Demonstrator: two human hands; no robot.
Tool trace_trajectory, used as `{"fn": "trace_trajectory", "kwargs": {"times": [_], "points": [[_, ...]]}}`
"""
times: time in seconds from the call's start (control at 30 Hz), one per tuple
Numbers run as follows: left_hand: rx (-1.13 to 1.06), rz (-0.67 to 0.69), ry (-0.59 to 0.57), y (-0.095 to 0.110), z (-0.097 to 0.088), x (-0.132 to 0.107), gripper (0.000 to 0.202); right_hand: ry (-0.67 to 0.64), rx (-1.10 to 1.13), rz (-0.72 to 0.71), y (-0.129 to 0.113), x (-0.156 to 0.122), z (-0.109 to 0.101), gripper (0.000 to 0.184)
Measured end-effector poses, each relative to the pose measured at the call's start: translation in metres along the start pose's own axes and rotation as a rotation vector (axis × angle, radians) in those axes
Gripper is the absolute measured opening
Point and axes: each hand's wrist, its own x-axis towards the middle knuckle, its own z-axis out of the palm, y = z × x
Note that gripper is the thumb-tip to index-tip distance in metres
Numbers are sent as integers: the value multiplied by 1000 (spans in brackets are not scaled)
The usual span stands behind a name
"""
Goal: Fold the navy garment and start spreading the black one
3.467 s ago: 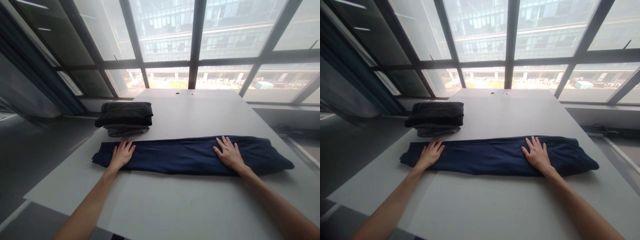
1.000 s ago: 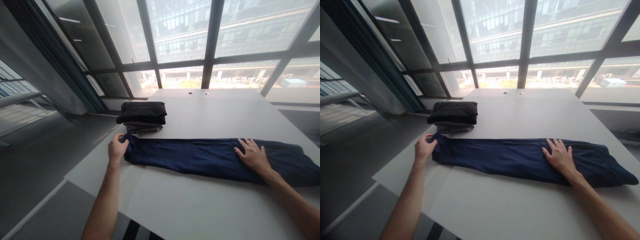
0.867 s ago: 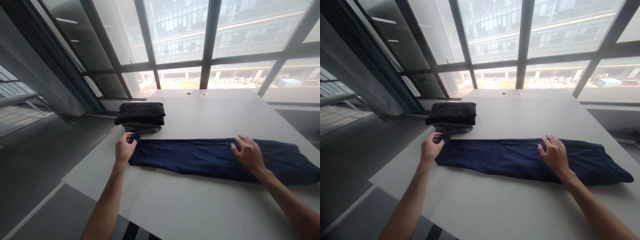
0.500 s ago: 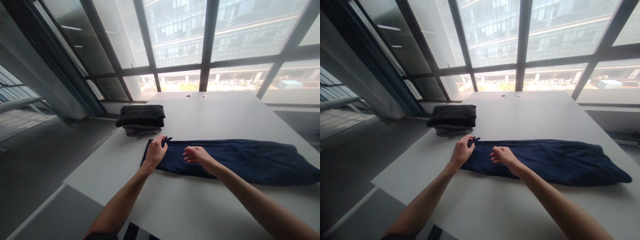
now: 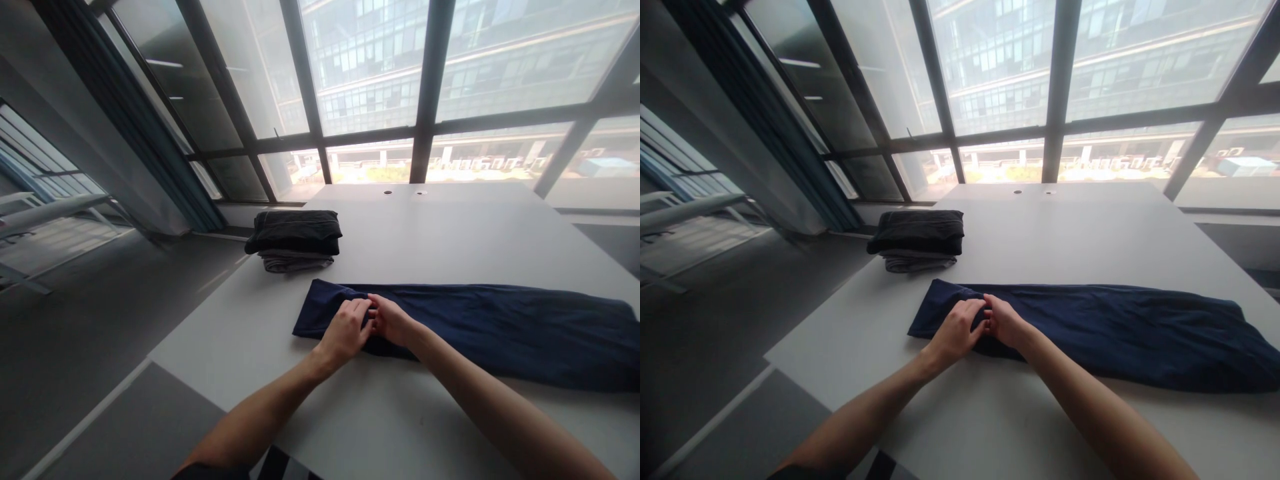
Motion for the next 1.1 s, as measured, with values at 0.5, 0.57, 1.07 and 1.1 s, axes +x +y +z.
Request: {"fn": "trace_trajectory", "kwargs": {"times": [0.5, 0.57, 1.07, 1.1], "points": [[-65, 406, -318, 33, -4, -20, 47, 202, -170, -243, -12, 8, 0, 21], [-20, 361, -355, 24, -2, -22, 64, 199, -178, -272, -21, 1, -4, 17], [142, -91, -377, -16, 18, -54, 79, 308, -201, -424, -40, -40, -42, 17], [128, -98, -385, -15, 17, -54, 76, 323, -206, -424, -36, -39, -49, 18]]}}
